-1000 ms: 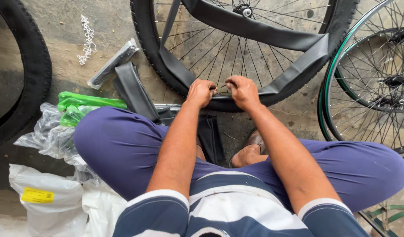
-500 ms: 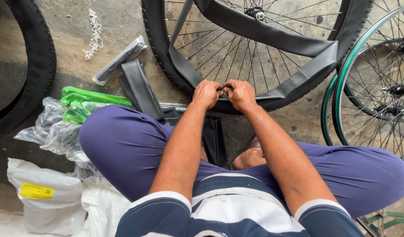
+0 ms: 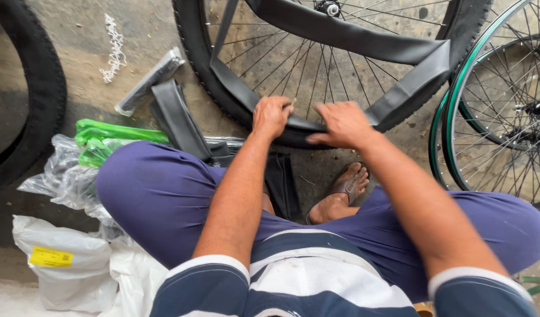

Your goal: The person unpacks a new inner tube and tire, then installs the tire onto a bicycle rim. They insert the inner tube into the tire and seat the tire bead onto the rim by hand.

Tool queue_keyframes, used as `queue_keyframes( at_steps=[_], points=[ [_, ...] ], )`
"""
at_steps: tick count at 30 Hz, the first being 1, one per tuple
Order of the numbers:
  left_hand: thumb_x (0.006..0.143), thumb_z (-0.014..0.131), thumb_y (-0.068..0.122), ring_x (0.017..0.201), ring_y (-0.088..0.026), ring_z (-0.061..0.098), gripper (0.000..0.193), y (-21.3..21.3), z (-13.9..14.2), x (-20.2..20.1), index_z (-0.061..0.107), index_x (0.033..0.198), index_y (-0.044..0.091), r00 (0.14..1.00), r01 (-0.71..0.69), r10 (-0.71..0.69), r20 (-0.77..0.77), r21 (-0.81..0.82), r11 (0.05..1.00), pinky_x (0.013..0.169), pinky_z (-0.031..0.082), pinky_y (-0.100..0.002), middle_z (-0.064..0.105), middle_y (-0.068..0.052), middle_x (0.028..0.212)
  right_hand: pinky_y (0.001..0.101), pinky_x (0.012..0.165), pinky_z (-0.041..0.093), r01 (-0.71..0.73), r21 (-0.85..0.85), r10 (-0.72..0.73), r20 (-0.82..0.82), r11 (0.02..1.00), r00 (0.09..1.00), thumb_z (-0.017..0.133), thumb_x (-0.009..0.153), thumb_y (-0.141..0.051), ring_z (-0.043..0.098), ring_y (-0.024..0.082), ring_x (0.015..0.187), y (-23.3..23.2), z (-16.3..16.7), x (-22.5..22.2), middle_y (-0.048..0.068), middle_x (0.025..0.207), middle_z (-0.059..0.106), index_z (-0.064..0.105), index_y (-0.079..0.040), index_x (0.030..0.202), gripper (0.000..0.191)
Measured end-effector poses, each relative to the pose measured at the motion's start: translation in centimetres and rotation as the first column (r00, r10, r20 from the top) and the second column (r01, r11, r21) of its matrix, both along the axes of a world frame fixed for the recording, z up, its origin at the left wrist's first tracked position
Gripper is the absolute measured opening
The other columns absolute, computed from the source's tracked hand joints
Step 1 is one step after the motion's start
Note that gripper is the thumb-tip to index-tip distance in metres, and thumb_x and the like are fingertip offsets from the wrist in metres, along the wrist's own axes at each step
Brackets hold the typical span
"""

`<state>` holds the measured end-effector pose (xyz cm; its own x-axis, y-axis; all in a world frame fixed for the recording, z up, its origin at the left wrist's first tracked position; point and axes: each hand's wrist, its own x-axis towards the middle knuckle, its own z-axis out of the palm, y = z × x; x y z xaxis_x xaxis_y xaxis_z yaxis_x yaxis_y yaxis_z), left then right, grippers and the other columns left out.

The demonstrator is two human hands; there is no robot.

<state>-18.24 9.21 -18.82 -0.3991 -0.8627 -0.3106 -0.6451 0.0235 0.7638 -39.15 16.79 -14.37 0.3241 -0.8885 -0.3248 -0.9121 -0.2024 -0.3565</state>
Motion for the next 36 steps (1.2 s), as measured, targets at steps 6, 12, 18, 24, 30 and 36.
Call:
queue_keyframes(
  at_steps=[6,12,18,24,30,36],
  points=[
    [0.089,0.079,0.037,0.126,-0.035,0.056,0.033,0.5,1.3,-0.8,0.074,0.099,0.006,0.998,0.048,-0.056,-0.032,-0.201,0.978,0.11,0.042,-0.049,0.065,-0.013,0.126,0.042,0.074,0.053,0.06,-0.23,-0.117,-0.245,0.971,0.962,0.068,0.101,-0.018,0.07,0.027,0.087,1.6,0.1,-8.7,0.004,0.089,0.069,0.071,-0.019,0.109,0.009],
    [0.061,0.083,0.064,0.136,-0.038,0.038,0.057,0.6,3.1,0.3,0.08,0.081,0.01,0.877,0.457,-0.369,0.307,-0.301,0.837,0.116,0.016,-0.06,0.053,-0.016,0.138,0.0568,0.076,0.05,-0.115,-0.295,0.125,0.013,0.948,0.992,0.071,0.055,-0.057,0.069,0.026,0.075,2.4,-1.8,-11.2,0.003,0.082,0.07,0.073,-0.016,0.093,0.056],
    [0.072,0.084,0.069,0.139,-0.038,0.035,0.07,1.5,2.2,-0.8,0.078,0.099,0.006,0.838,0.516,-0.43,0.335,-0.233,0.824,0.116,0.024,-0.056,0.045,-0.02,0.148,0.0514,0.09,0.046,0.325,-0.176,-0.363,-0.265,0.929,0.893,0.066,0.103,-0.012,0.063,0.031,0.1,2.0,-1.6,-14.2,0.01,0.103,0.065,0.068,-0.015,0.099,0.005],
    [0.048,0.092,0.053,0.138,-0.036,0.035,0.06,3.5,2.6,-2.5,0.079,0.092,0.013,0.726,0.644,-0.48,0.492,-0.243,0.725,0.11,0.027,-0.055,0.043,-0.016,0.151,0.0542,0.099,0.04,0.129,-0.217,-0.196,-0.329,0.968,0.924,0.067,0.068,-0.013,0.065,0.029,0.102,2.7,-2.9,-13.9,0.008,0.091,0.066,0.065,-0.011,0.093,0.026],
    [0.054,0.091,0.049,0.124,-0.03,0.046,0.056,0.8,3.2,-0.6,0.078,0.094,0.013,0.756,0.583,-0.344,0.557,-0.333,0.741,0.106,0.036,-0.049,0.055,-0.007,0.128,0.0515,0.095,0.04,0.217,0.019,-0.207,-0.226,0.976,0.952,0.06,0.085,-0.008,0.067,0.031,0.096,3.7,-3.4,-13.5,0.007,0.091,0.071,0.065,-0.015,0.092,0.011],
    [0.06,0.087,0.061,0.117,-0.03,0.049,0.066,3.0,4.6,0.5,0.078,0.097,0.007,0.658,0.676,-0.52,0.544,-0.123,0.726,0.099,0.038,-0.046,0.056,-0.006,0.114,0.0486,0.086,0.042,0.204,0.0,-0.188,-0.388,0.979,0.902,0.061,0.094,-0.017,0.067,0.03,0.093,3.1,-2.4,-14.6,0.007,0.088,0.069,0.066,-0.016,0.087,0.009]
  ],
)
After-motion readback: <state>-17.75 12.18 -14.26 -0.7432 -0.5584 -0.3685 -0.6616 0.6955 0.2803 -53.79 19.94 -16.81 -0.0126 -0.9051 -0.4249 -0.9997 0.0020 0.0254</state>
